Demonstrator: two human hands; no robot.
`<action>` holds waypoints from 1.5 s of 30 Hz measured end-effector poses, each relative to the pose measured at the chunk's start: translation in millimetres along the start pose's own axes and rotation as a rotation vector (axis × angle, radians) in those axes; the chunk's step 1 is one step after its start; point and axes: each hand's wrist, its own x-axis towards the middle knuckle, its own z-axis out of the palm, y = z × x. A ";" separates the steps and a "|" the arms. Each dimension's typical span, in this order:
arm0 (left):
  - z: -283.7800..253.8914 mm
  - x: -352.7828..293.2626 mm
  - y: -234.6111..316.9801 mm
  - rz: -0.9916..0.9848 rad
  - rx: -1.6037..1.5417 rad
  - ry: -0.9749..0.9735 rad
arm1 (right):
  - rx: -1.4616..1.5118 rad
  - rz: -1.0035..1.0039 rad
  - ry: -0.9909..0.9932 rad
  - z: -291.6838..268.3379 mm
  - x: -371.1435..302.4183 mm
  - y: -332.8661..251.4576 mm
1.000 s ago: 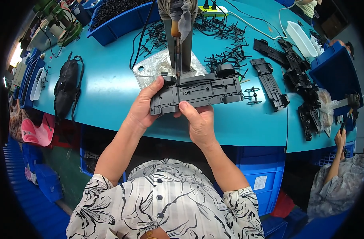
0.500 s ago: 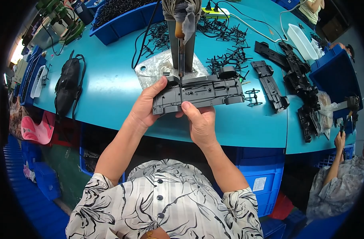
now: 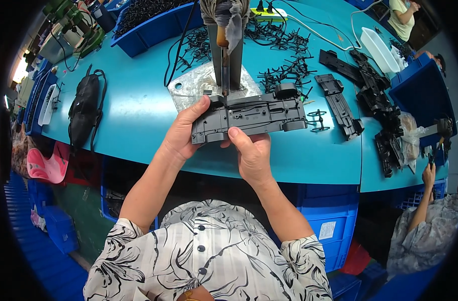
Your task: Assembling the plastic chassis and internal components of a toy car using an electric screwdriver and manual snapping.
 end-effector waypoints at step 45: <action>-8.4 0.6 -3.4 0.004 -0.044 -0.020 | -0.051 0.018 -0.032 -0.8 0.1 1.8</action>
